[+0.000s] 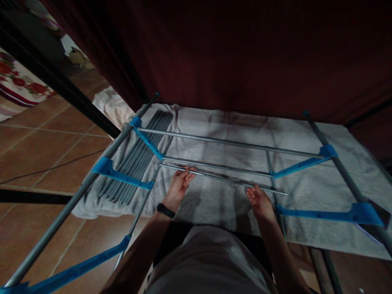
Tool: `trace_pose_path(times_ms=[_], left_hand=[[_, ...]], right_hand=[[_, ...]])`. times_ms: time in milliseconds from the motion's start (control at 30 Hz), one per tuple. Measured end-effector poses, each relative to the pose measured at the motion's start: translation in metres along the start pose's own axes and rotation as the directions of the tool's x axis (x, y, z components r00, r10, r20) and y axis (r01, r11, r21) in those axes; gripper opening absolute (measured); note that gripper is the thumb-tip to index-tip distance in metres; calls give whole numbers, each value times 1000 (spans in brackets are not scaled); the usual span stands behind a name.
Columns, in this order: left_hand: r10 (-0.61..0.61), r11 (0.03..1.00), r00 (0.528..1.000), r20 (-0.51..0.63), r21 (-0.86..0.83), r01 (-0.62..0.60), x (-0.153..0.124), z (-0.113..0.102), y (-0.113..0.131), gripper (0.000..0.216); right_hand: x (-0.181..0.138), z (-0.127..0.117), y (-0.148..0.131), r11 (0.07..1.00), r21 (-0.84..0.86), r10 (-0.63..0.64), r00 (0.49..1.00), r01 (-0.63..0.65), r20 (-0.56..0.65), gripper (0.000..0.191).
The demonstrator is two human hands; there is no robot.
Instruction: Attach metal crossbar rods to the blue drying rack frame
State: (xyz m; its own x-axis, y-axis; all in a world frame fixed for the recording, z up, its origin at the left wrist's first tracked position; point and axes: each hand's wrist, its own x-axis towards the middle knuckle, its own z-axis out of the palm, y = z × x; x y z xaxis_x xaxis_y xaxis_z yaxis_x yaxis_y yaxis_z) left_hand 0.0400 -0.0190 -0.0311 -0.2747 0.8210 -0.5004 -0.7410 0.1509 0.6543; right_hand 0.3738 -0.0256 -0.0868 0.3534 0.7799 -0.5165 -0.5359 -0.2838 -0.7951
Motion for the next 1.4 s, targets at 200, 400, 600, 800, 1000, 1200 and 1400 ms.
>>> trace_pose_path(times_ms=[200,400,600,800,1000,1200,1400], left_hand=[[-7,1000,1000,22,11,7,2,-3,-3,14],[4,1000,1000,19,3,-4,2,0,-8,14],[-29,1000,999,12,9,29,1,1,-9,14],[-8,1000,999,-35,3,8,5,-3,-4,17],[1,1000,997,-77,-6,-1,6,-6,5,15],[-1,1000,998,-57,3,2,4,-5,6,14],[-2,1000,1000,-19,-15,2,-3,5,1,14]], right_hand=[[-4,-4,1,1000,-20,-17,999,18,42,21],[-9,3,-3,999,31,10,997,-12,74,19],[-11,13,-10,999,32,0,991,-4,130,32],[-13,21,-15,1000,14,-4,988,1,154,32],[-9,12,-20,999,33,-34,994,31,106,23],[1,-1,-24,998,55,-34,999,34,5,12],[1,-4,-20,999,43,-29,1000,29,-2,10]])
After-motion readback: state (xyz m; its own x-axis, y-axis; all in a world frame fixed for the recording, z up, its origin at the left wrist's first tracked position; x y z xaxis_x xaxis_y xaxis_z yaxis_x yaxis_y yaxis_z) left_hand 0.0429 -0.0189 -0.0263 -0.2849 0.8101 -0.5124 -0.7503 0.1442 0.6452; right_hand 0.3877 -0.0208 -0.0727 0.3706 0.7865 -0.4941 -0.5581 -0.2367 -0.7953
